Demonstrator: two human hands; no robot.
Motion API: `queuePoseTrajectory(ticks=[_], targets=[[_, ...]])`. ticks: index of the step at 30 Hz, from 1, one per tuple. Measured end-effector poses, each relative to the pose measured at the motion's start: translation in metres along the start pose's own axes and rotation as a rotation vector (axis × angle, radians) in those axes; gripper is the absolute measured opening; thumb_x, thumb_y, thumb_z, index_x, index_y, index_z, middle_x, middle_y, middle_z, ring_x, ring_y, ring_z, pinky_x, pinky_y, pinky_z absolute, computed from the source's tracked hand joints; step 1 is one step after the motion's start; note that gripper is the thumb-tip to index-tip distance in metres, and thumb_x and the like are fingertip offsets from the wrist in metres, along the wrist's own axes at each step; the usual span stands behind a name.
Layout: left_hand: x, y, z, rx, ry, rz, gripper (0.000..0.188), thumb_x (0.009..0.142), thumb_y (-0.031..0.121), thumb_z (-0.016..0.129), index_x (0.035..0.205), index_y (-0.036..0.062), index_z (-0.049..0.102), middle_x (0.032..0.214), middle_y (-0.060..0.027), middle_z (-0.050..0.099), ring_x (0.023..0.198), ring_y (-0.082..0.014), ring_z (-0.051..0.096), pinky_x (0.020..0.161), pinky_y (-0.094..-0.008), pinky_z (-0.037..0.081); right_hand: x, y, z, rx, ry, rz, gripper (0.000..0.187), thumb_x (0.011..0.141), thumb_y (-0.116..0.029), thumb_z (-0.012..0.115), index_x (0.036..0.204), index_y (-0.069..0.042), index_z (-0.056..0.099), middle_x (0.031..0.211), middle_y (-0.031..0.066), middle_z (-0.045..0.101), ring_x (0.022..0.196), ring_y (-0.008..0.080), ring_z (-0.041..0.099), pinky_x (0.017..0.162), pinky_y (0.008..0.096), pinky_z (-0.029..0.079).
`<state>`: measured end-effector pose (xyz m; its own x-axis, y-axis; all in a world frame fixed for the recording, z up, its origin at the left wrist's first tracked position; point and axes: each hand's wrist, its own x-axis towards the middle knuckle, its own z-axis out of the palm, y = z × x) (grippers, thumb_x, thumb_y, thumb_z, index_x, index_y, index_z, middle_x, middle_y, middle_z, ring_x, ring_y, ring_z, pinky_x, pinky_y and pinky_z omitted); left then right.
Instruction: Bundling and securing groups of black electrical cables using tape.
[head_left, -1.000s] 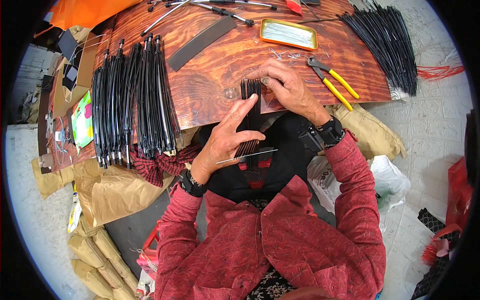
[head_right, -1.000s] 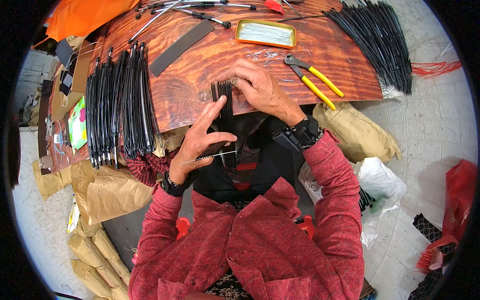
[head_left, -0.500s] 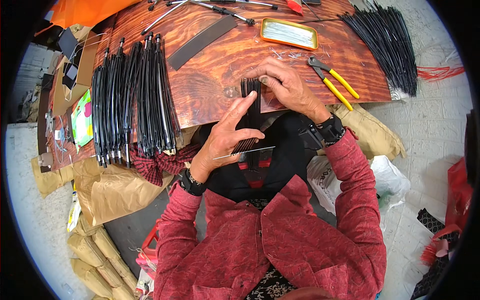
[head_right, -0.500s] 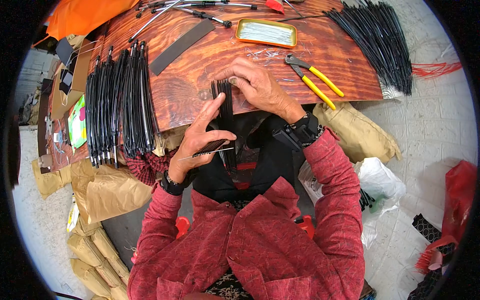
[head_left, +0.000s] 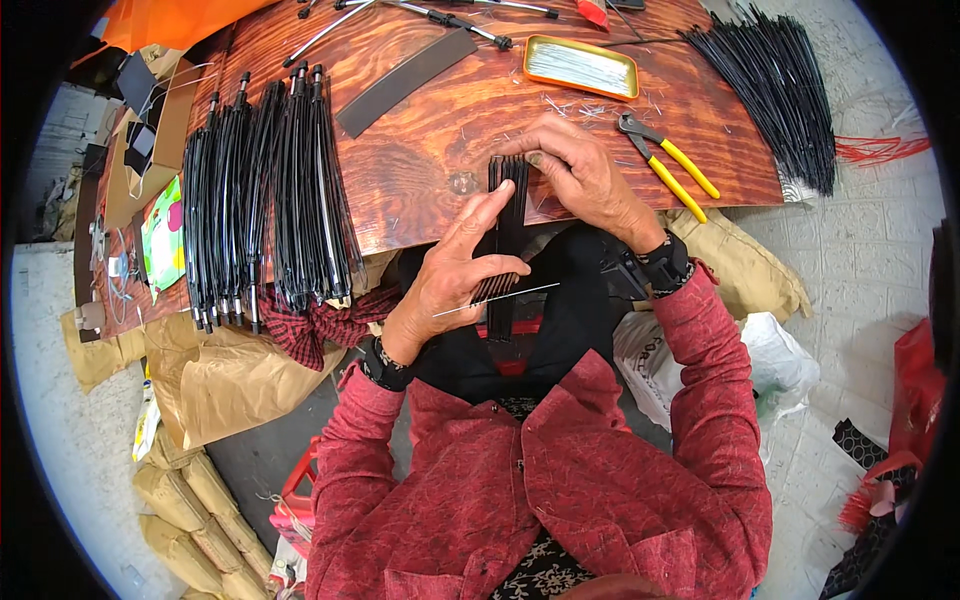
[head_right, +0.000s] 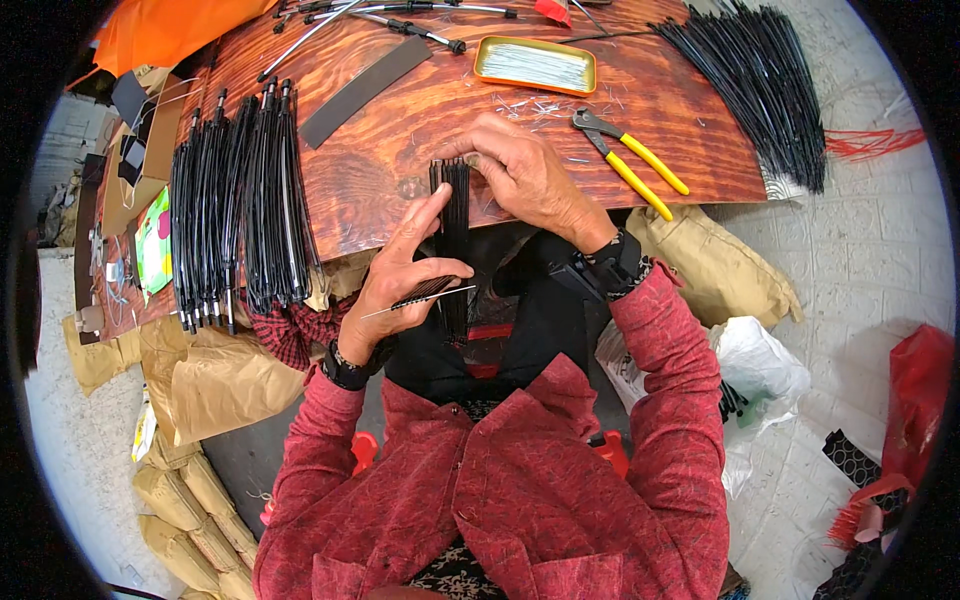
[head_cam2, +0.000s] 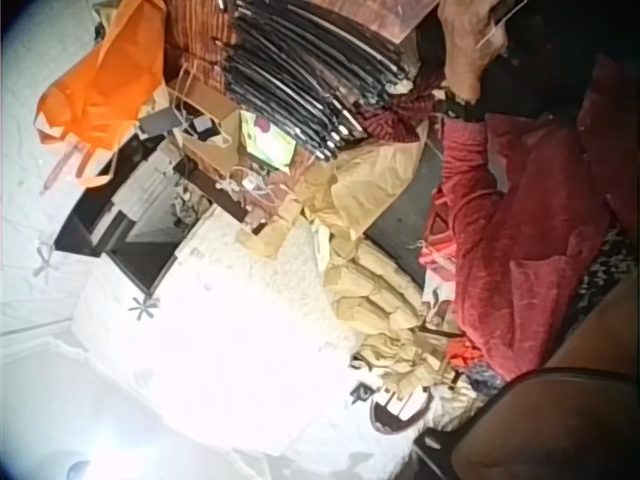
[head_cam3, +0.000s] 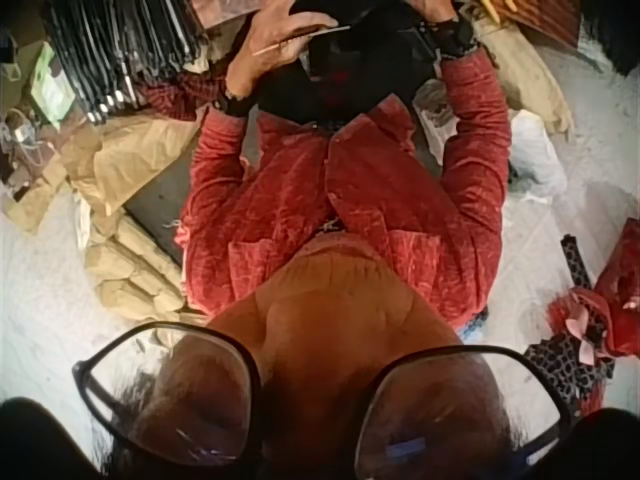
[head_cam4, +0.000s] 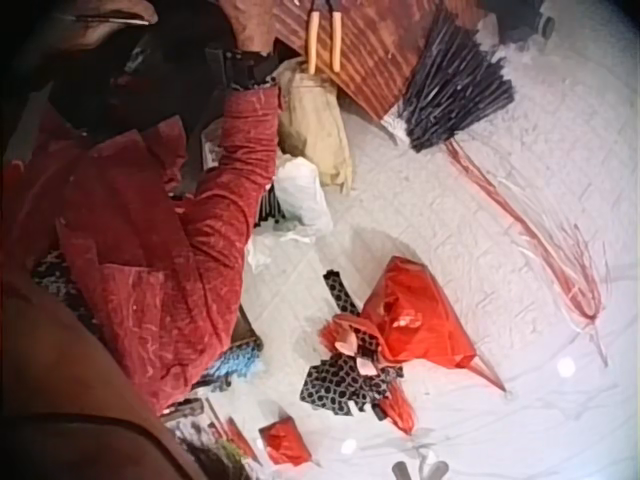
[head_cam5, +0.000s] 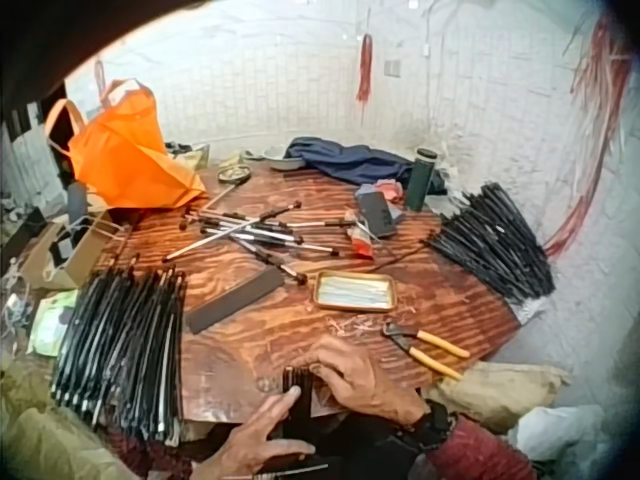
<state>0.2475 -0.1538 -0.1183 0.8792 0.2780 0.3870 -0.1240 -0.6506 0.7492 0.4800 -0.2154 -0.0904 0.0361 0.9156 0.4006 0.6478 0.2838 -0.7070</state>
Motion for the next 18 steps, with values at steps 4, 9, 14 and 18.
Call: queuePoseTrajectory(ticks=[4, 9, 14, 18], targets=[[0.0014, 0.0014, 0.0002, 0.033, 0.016, 0.035, 0.036, 0.061, 0.0, 0.068, 0.096, 0.0109, 0.074, 0.158, -0.0244, 0.033, 0.146, -0.0437, 0.033, 0.116, -0.0469, 0.032, -0.001, -0.0023, 0.0006, -0.04, 0.035, -0.02, 0.025, 0.093, 0.003, 0.053, 0.109, -0.005, 0.07, 0.1, 0.0112, 0.065, 0.096, 0.0287, 0.065, 0.085, 0.0354, 0.051], [0.0033, 0.0063, -0.0022, 0.004, 0.014, 0.004, 0.036, 0.061, 0.0, 0.069, 0.095, 0.0106, 0.074, 0.157, -0.0245, 0.034, 0.145, -0.0444, 0.034, 0.116, -0.0465, 0.033, -0.0015, -0.0018, 0.0009, -0.073, 0.053, -0.05, 0.027, 0.09, 0.005, 0.055, 0.109, -0.006, 0.07, 0.099, 0.0116, 0.065, 0.094, 0.0305, 0.065, 0.082, 0.0363, 0.052], [0.0058, 0.0088, -0.005, 0.033, 0.004, 0.035, 0.037, 0.06, -0.001, 0.069, 0.094, 0.0101, 0.074, 0.157, -0.0251, 0.034, 0.144, -0.045, 0.035, 0.115, -0.0464, 0.033, -0.0017, -0.006, 0.0024, -0.126, 0.06, -0.027, 0.029, 0.087, 0.006, 0.055, 0.109, -0.006, 0.07, 0.099, 0.0119, 0.065, 0.094, 0.0315, 0.065, 0.082, 0.0372, 0.052], [0.0061, 0.0072, -0.0068, 0.042, -0.012, 0.044, 0.038, 0.058, -0.001, 0.069, 0.094, 0.0097, 0.074, 0.157, -0.0254, 0.035, 0.143, -0.0454, 0.035, 0.115, -0.0466, 0.033, -0.0003, -0.0063, 0.0032, -0.123, 0.049, -0.031, 0.03, 0.086, 0.007, 0.055, 0.108, -0.006, 0.069, 0.099, 0.0123, 0.065, 0.094, 0.0317, 0.065, 0.081, 0.0378, 0.052]])
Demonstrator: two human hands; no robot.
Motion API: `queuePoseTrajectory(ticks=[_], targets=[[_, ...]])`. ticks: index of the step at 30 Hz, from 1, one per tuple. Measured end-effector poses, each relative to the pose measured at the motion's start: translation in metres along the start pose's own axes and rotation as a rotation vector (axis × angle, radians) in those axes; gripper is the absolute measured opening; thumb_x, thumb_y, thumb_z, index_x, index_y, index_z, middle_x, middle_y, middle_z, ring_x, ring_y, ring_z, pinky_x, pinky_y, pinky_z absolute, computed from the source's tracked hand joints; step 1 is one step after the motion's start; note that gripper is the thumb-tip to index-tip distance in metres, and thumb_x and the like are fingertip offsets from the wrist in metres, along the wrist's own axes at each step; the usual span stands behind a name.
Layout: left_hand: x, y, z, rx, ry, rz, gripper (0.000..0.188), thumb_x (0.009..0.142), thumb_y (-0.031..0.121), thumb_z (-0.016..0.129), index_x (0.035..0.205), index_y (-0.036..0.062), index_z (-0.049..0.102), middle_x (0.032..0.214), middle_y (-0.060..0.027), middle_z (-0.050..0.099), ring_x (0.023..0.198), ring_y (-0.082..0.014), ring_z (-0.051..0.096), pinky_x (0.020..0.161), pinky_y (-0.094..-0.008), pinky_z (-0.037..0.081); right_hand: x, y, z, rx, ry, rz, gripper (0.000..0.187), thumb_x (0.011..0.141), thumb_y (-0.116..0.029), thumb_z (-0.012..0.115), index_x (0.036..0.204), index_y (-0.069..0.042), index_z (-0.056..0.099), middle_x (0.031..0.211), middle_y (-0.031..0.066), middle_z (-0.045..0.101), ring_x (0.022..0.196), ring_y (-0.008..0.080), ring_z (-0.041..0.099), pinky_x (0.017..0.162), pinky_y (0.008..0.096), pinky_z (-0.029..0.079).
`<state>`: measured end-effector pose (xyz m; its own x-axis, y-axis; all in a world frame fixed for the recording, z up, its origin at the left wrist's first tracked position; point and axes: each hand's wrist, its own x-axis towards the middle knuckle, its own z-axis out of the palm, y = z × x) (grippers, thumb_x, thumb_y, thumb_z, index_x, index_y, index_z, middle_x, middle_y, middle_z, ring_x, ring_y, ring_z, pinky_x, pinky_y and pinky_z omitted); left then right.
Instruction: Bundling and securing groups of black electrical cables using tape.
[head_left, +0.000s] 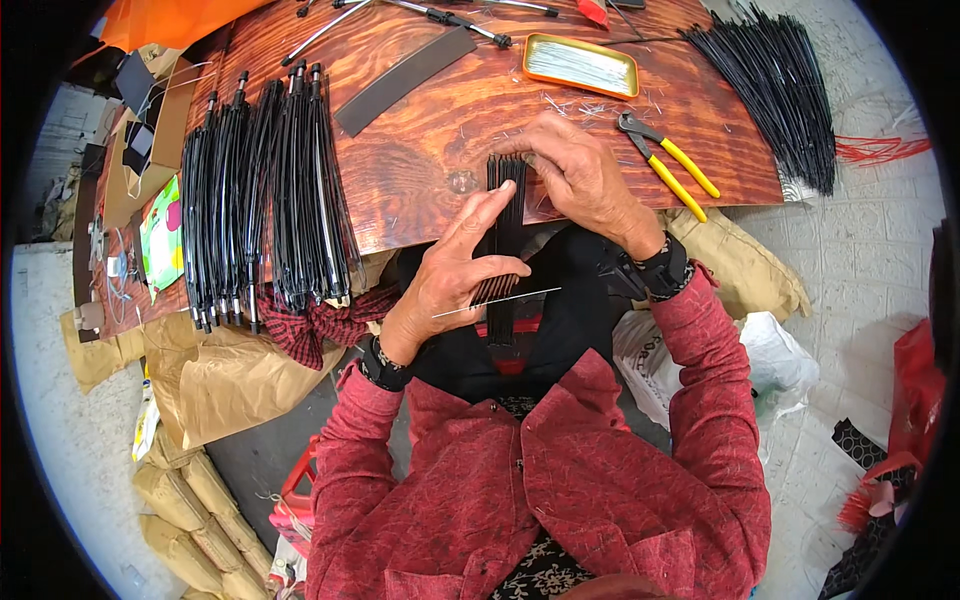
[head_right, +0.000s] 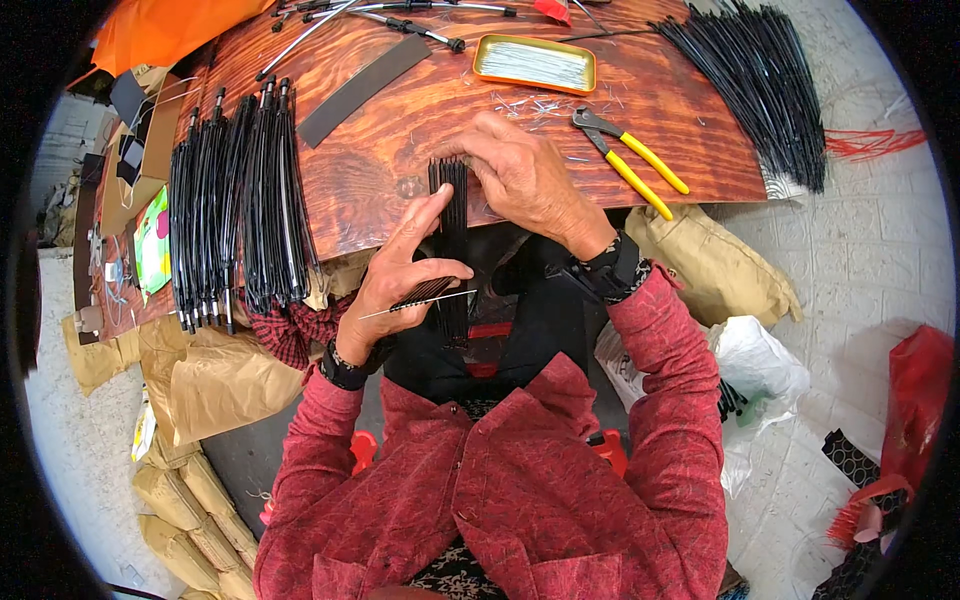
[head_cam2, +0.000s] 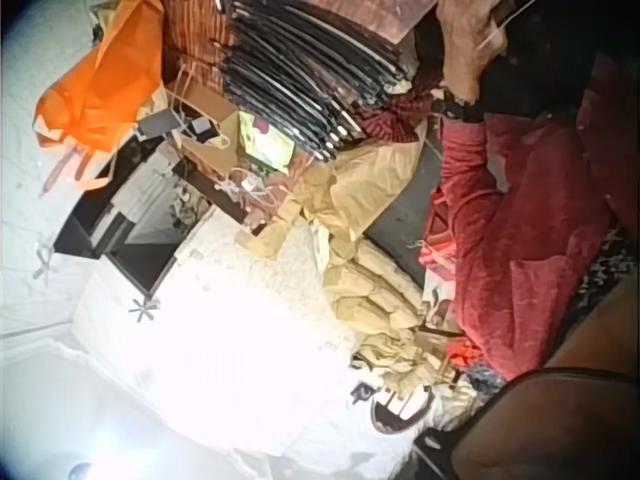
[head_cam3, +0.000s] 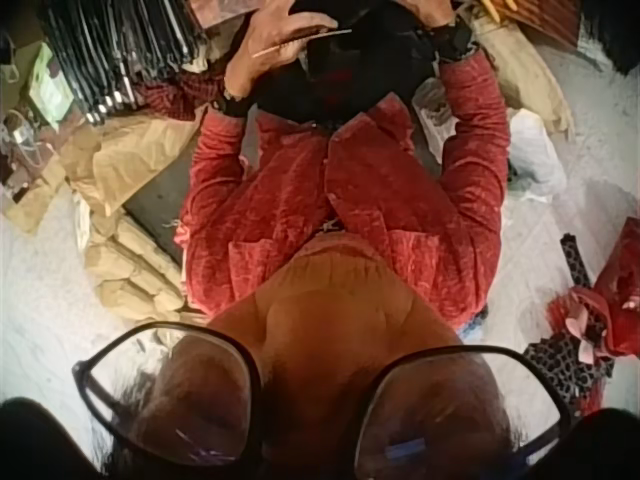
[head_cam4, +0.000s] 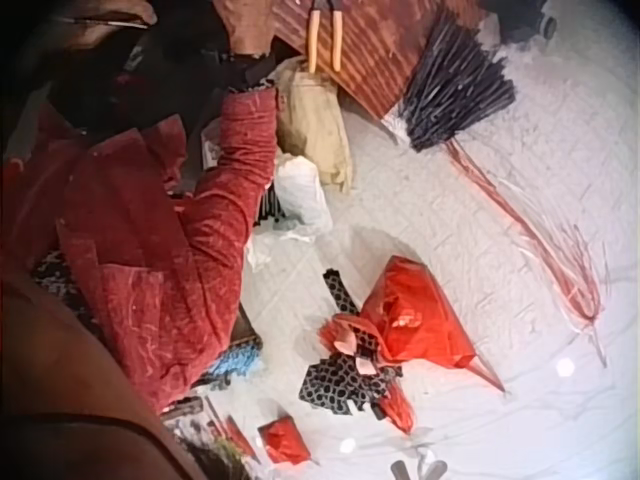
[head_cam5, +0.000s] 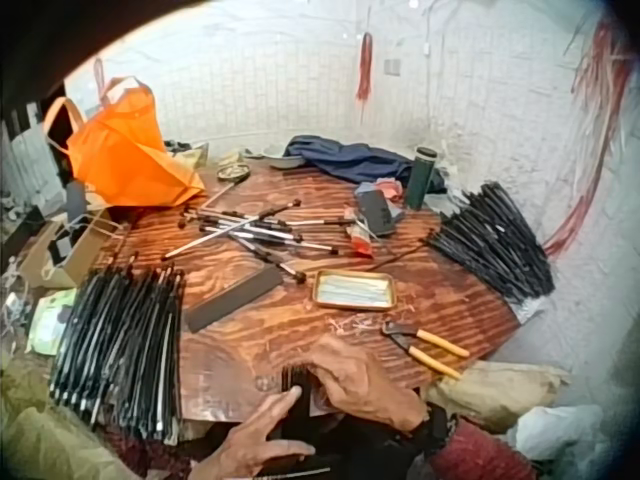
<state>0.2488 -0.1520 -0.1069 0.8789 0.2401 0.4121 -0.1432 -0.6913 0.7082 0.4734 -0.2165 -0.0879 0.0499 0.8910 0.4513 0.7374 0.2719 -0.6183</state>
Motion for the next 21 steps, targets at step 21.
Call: queuePoseTrajectory(ticks=[21], targets=[[-0.0008, 0.0015, -0.0034, -0.039, -0.026, 0.0, 0.038, 0.059, 0.008, 0.067, 0.097, 0.008, 0.072, 0.157, -0.0218, 0.037, 0.143, -0.0449, 0.036, 0.116, -0.0476, 0.031, 0.0071, -0.0034, -0.0007, -0.169, -0.002, -0.14, 0.024, 0.083, -0.003, 0.058, 0.105, -0.009, 0.068, 0.093, 0.0102, 0.059, 0.081, 0.0336, 0.064, 0.064, 0.0427, 0.052]])
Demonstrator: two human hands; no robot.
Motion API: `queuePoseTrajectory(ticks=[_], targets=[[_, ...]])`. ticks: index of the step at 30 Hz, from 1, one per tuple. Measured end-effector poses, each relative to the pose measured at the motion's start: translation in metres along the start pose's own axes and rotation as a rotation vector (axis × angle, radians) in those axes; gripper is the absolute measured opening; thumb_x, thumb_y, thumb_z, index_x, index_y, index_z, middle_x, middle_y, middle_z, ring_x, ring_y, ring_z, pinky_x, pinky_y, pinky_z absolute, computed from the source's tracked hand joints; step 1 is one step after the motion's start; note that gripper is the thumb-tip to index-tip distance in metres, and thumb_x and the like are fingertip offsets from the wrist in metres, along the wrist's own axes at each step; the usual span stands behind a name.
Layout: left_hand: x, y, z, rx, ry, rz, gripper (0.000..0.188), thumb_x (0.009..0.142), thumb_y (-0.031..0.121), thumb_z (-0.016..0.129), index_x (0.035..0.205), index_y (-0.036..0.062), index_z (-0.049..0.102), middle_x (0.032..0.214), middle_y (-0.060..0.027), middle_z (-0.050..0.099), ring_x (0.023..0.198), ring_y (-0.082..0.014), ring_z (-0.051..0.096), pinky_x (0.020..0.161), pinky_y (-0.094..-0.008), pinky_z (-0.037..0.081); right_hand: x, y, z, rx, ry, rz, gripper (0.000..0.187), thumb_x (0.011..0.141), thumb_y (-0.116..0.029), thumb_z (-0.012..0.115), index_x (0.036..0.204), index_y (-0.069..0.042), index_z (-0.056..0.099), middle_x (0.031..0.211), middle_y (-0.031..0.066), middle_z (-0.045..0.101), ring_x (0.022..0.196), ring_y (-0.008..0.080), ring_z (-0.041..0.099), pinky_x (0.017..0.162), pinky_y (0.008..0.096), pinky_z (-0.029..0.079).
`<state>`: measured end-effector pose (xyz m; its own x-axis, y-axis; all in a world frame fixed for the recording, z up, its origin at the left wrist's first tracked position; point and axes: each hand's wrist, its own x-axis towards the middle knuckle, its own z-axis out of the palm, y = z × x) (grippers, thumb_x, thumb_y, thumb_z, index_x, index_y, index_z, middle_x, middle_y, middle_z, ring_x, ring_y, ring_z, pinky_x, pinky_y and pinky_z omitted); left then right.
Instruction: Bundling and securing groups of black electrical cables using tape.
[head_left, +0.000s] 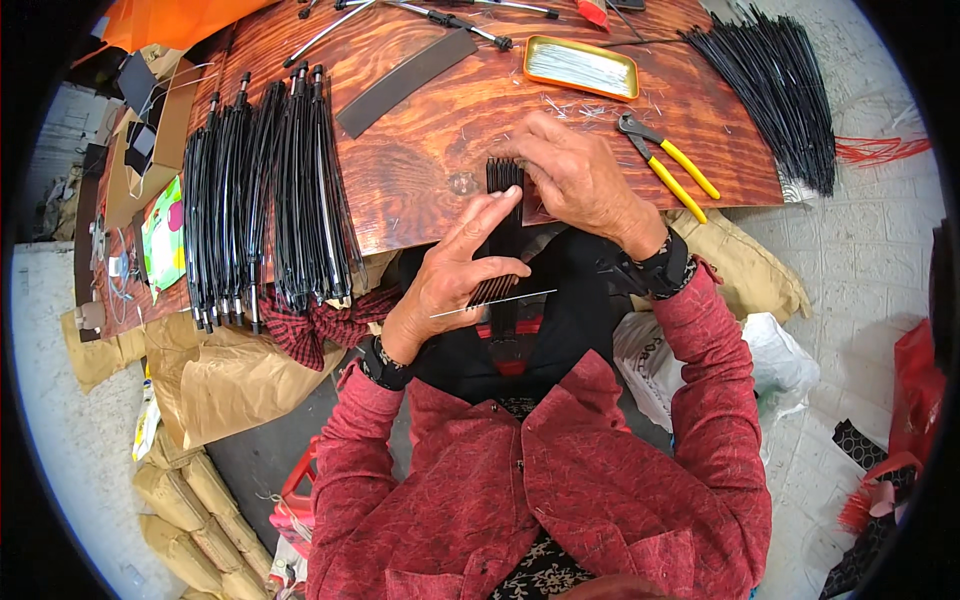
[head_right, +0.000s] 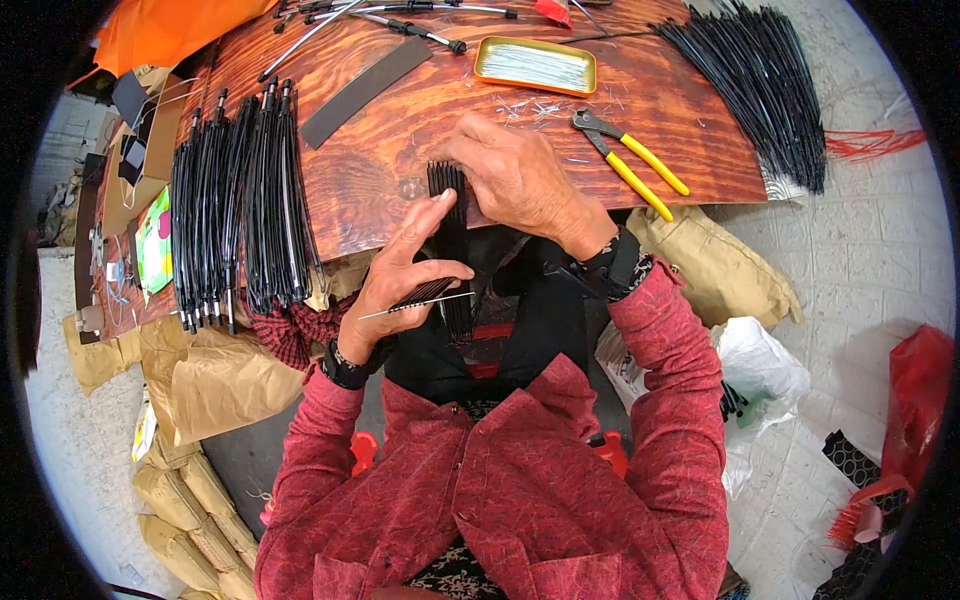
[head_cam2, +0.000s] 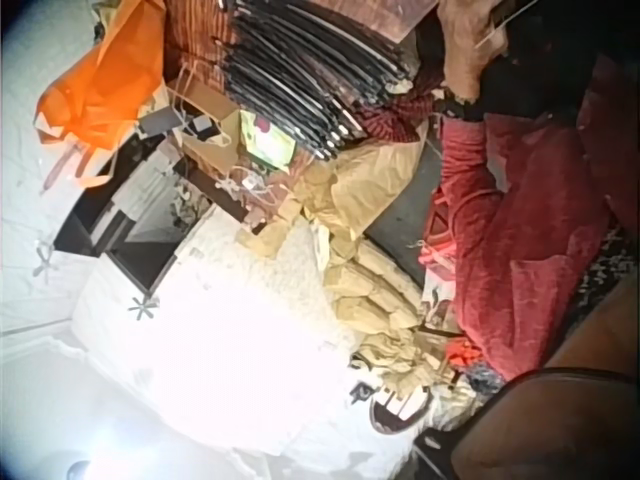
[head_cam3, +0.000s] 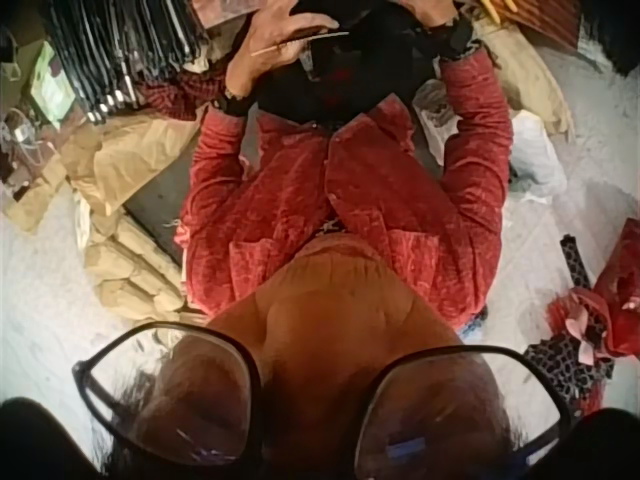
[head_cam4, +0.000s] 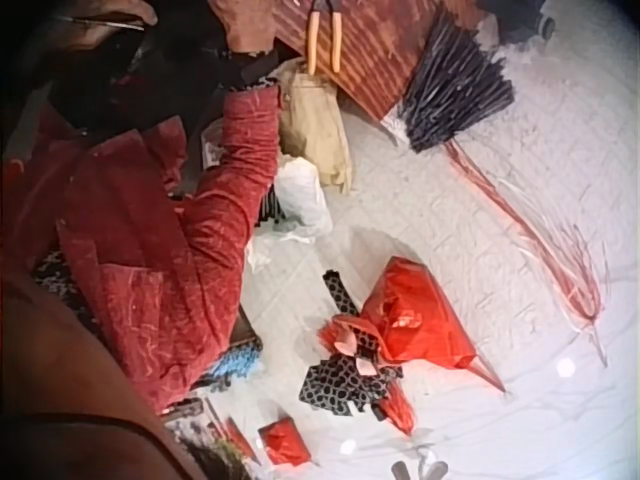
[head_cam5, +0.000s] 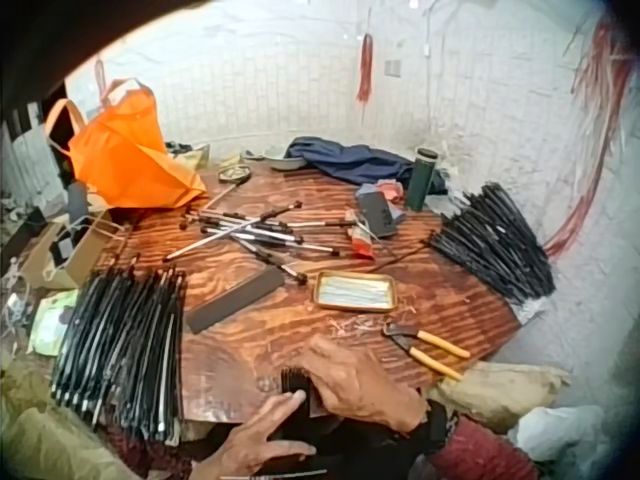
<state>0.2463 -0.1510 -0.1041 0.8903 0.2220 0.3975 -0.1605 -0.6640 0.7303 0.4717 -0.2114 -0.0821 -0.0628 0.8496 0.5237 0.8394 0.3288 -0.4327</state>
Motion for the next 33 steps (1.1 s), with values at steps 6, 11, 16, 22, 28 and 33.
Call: queuePoseTrajectory(ticks=[6, 11, 16, 22, 28, 33], targets=[[0.002, 0.003, -0.004, -0.047, -0.029, -0.008, 0.037, 0.064, 0.014, 0.065, 0.099, 0.0073, 0.071, 0.157, -0.0218, 0.037, 0.143, -0.0424, 0.036, 0.117, -0.0478, 0.03, 0.002, 0.003, 0.002, 0.003, 0.029, -0.049, 0.023, 0.082, -0.004, 0.059, 0.103, -0.009, 0.067, 0.091, 0.0099, 0.058, 0.078, 0.0326, 0.064, 0.062, 0.0425, 0.052], [-0.001, -0.002, -0.002, -0.032, -0.064, -0.002, 0.034, 0.068, 0.011, 0.065, 0.101, 0.0078, 0.071, 0.155, -0.0226, 0.039, 0.143, -0.04, 0.039, 0.117, -0.0487, 0.031, 0.006, -0.005, 0.001, -0.023, -0.094, 0.019, 0.028, 0.081, 0.003, 0.057, 0.107, -0.003, 0.066, 0.096, 0.0128, 0.059, 0.087, 0.0354, 0.063, 0.071, 0.0422, 0.052], [0.0, -0.002, 0.001, 0.038, -0.061, -0.02, 0.027, 0.073, -0.001, 0.071, 0.098, 0.0093, 0.074, 0.15, -0.0199, 0.048, 0.138, -0.041, 0.045, 0.113, -0.0443, 0.037, 0.008, -0.002, 0.009, 0.044, -0.098, 0.048, 0.024, 0.088, -0.001, 0.056, 0.11, -0.003, 0.065, 0.096, 0.0146, 0.059, 0.089, 0.0366, 0.062, 0.074, 0.0428, 0.051], [0.004, -0.003, 0.01, 0.019, 0.017, -0.021, 0.021, 0.076, 0.0, 0.073, 0.096, 0.0073, 0.073, 0.147, -0.0183, 0.051, 0.134, -0.0402, 0.049, 0.11, -0.0441, 0.04, 0.009, 0.016, 0.018, 0.114, -0.096, 0.058, 0.019, 0.094, -0.008, 0.056, 0.11, -0.002, 0.064, 0.098, 0.0158, 0.06, 0.09, 0.0365, 0.062, 0.078, 0.0422, 0.05], [0.004, 0.001, 0.009, -0.041, 0.049, -0.06, 0.014, 0.079, 0.002, 0.074, 0.092, 0.0051, 0.071, 0.143, -0.0154, 0.055, 0.13, -0.038, 0.053, 0.106, -0.0437, 0.045, -0.007, 0.029, -0.014, 0.18, -0.159, 0.255, 0.021, 0.094, -0.017, 0.061, 0.105, 0.0, 0.065, 0.094, 0.017, 0.062, 0.092, 0.0331, 0.063, 0.078, 0.0395, 0.049], [0.006, 0.001, 0.007, -0.01, -0.03, -0.07, 0.009, 0.085, 0.001, 0.07, 0.093, 0.0008, 0.072, 0.141, -0.0137, 0.059, 0.133, -0.0322, 0.053, 0.107, -0.0416, 0.043, -0.011, 0.025, -0.002, 0.067, -0.116, 0.308, 0.024, 0.093, -0.02, 0.063, 0.105, 0.001, 0.065, 0.09, 0.0168, 0.063, 0.09, 0.033, 0.063, 0.077, 0.0389, 0.048]])
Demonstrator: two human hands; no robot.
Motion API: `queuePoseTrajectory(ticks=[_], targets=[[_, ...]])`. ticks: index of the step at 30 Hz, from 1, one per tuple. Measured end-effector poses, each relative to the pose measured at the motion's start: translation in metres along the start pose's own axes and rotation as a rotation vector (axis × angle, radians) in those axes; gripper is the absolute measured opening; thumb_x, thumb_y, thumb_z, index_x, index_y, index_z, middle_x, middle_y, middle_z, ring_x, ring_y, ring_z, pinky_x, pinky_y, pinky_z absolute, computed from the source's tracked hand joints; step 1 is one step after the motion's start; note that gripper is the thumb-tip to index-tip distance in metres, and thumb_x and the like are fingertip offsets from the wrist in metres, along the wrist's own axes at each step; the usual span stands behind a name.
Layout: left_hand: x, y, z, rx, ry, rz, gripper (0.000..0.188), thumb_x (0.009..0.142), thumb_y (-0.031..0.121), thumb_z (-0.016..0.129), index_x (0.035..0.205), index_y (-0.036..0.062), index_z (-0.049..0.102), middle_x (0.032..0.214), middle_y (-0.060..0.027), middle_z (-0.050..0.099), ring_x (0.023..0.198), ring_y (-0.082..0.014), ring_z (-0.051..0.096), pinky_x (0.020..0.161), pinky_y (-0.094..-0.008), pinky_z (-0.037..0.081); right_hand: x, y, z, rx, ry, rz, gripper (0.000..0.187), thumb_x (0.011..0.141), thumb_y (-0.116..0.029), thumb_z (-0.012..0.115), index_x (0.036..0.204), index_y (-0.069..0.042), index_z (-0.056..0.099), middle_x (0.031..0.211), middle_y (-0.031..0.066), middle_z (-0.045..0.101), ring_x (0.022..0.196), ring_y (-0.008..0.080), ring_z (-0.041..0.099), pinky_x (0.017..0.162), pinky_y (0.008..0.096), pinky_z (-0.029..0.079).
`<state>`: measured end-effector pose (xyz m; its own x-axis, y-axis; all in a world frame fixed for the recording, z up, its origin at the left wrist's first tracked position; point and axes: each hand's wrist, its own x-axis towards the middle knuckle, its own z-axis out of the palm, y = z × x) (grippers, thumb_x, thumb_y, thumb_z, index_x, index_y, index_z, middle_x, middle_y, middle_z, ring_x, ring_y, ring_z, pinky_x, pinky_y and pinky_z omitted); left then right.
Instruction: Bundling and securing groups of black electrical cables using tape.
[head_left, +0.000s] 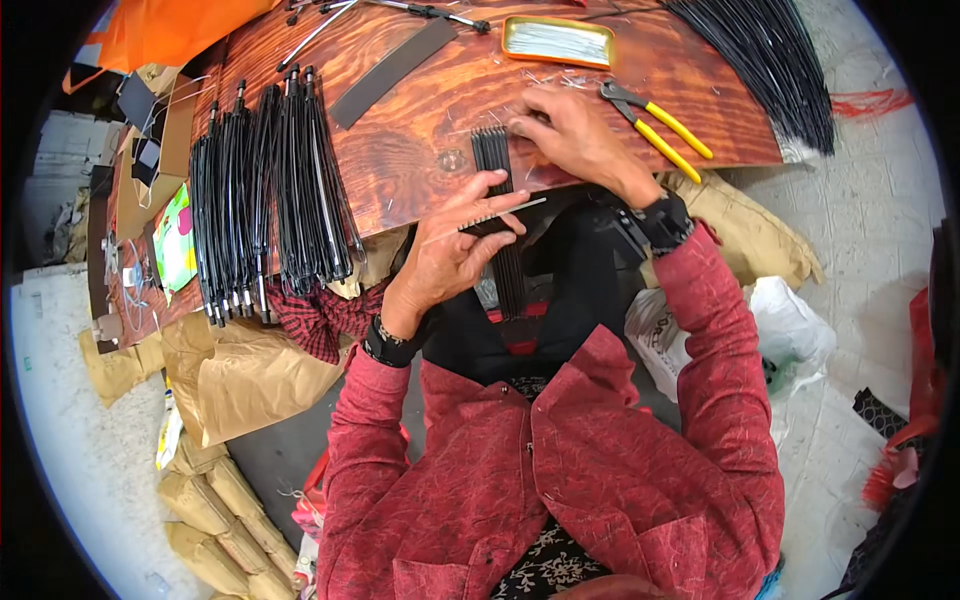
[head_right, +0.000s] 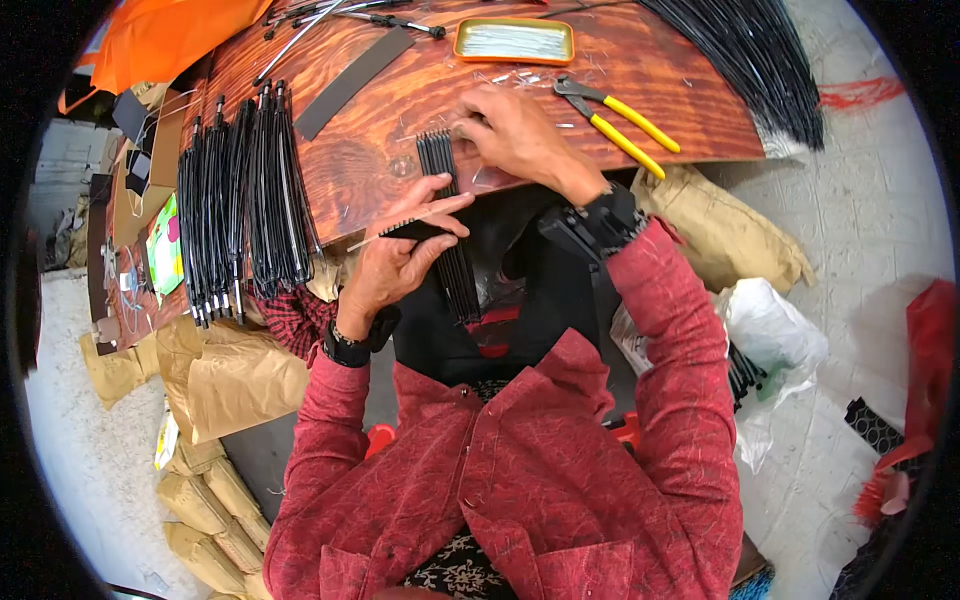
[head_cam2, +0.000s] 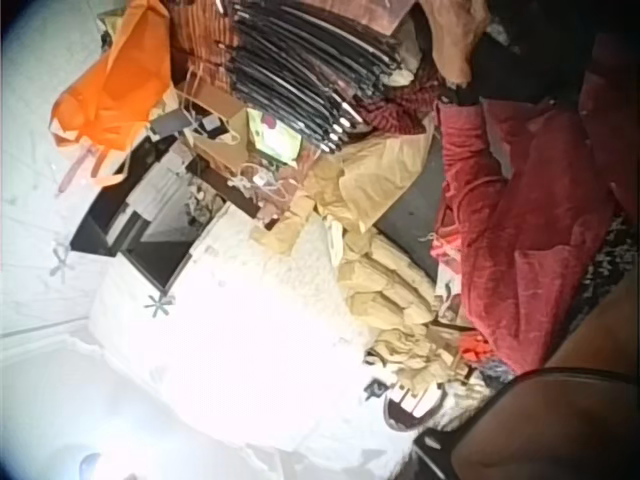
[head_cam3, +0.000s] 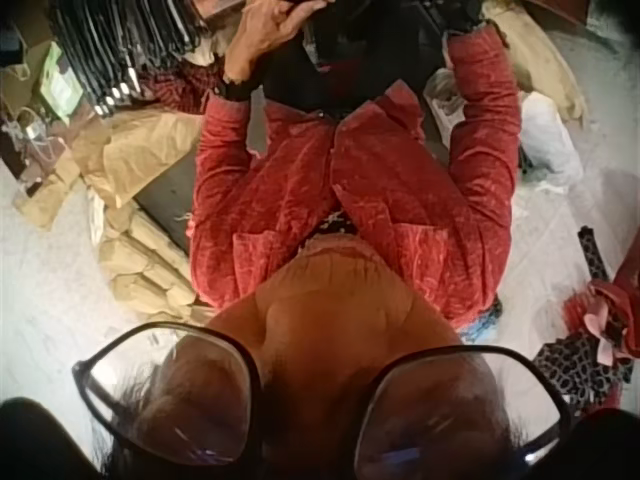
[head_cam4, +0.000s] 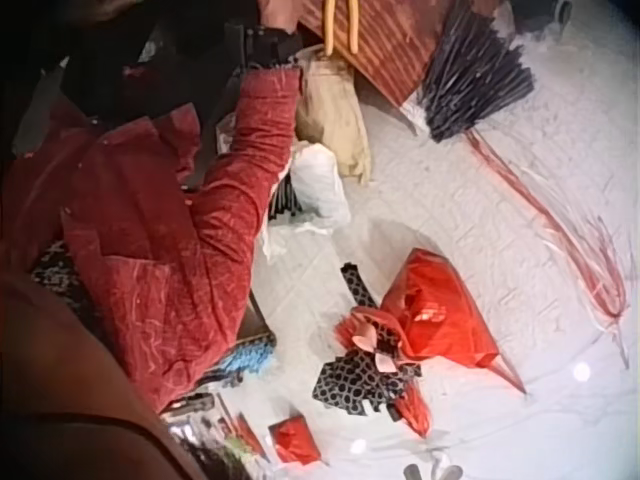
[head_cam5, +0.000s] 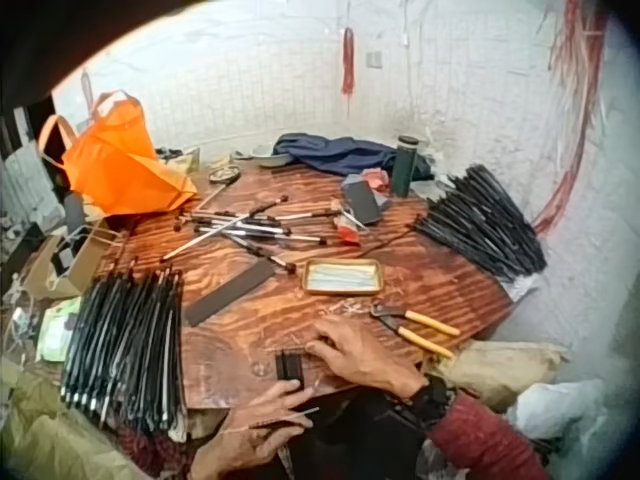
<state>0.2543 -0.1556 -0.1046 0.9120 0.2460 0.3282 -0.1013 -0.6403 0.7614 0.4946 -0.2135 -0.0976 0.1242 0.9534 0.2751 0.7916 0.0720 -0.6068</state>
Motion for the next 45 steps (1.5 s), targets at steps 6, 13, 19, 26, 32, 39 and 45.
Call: queuePoseTrajectory(ticks=[6, 13, 19, 26, 32, 39, 45], targets=[[0.004, -0.009, 0.005, 0.001, 0.105, -0.098, 0.017, 0.092, 0.013, 0.069, 0.104, 0.0014, 0.072, 0.119, -0.0135, 0.07, 0.109, -0.0279, 0.067, 0.091, -0.0367, 0.051, -0.002, -0.002, 0.003, -0.023, 0.192, -0.14, 0.022, 0.092, -0.018, 0.065, 0.107, -0.001, 0.065, 0.097, 0.0144, 0.064, 0.088, 0.0322, 0.064, 0.077, 0.0387, 0.05], [0.014, -0.016, -0.004, -0.103, 0.166, -0.358, 0.025, 0.099, 0.024, 0.064, 0.104, 0.0, 0.07, 0.092, -0.0046, 0.072, 0.09, -0.0113, 0.063, 0.082, -0.03, 0.05, -0.034, -0.045, -0.002, 0.645, -0.058, -0.109, 0.025, 0.09, -0.019, 0.07, 0.111, -0.005, 0.066, 0.1, 0.0087, 0.062, 0.085, 0.0197, 0.064, 0.072, 0.0343, 0.052], [0.021, -0.012, -0.007, -0.053, 0.13, -0.321, 0.029, 0.098, 0.026, 0.064, 0.105, -0.0013, 0.068, 0.089, -0.0138, 0.071, 0.084, -0.0218, 0.067, 0.077, -0.0362, 0.051, -0.012, -0.049, 0.014, 0.527, -0.072, -0.016, 0.025, 0.089, -0.025, 0.071, 0.101, -0.003, 0.07, 0.09, 0.0063, 0.062, 0.081, 0.015, 0.062, 0.071, 0.0319, 0.05], [0.018, -0.019, -0.008, 0.183, 0.01, -0.285, 0.033, 0.1, 0.029, 0.06, 0.106, -0.0029, 0.067, 0.1, -0.0198, 0.067, 0.096, -0.0363, 0.064, 0.081, -0.0426, 0.049, -0.014, -0.051, 0.014, 0.525, 0.004, -0.195, 0.025, 0.087, -0.025, 0.071, 0.086, -0.001, 0.072, 0.085, 0.0054, 0.064, 0.078, 0.0166, 0.062, 0.071, 0.0326, 0.049], [0.039, -0.019, -0.017, 0.134, 0.093, -0.194, 0.04, 0.103, 0.03, 0.053, 0.121, -0.0042, 0.062, 0.118, -0.0234, 0.063, 0.114, -0.0374, 0.06, 0.092, -0.0406, 0.047, 0.003, -0.049, -0.001, 0.421, 0.278, -0.315, 0.022, 0.088, -0.022, 0.072, 0.085, 0.0, 0.07, 0.078, 0.0032, 0.063, 0.074, 0.0137, 0.06, 0.068, 0.032, 0.048], [0.051, 0.041, -0.044, -0.332, -0.016, 0.044, 0.048, 0.103, 0.025, 0.053, 0.142, -0.0024, 0.048, 0.135, -0.0125, 0.06, 0.128, -0.0246, 0.054, 0.11, -0.0366, 0.039, 0.021, -0.077, -0.071, 0.69, 0.256, -0.163, 0.017, 0.094, -0.018, 0.07, 0.102, -0.004, 0.076, 0.091, -0.004, 0.069, 0.083, 0.0057, 0.06, 0.075, 0.0244, 0.05], [0.035, 0.062, -0.016, -0.402, 0.003, -0.118, 0.045, 0.1, 0.013, 0.058, 0.141, -0.0009, 0.049, 0.134, -0.0099, 0.06, 0.124, -0.0192, 0.055, 0.107, -0.0352, 0.042, -0.002, -0.091, -0.07, 0.653, 0.253, -0.191, 0.019, 0.098, -0.018, 0.066, 0.107, -0.003, 0.074, 0.092, -0.0034, 0.069, 0.084, 0.0044, 0.06, 0.075, 0.0227, 0.051]])
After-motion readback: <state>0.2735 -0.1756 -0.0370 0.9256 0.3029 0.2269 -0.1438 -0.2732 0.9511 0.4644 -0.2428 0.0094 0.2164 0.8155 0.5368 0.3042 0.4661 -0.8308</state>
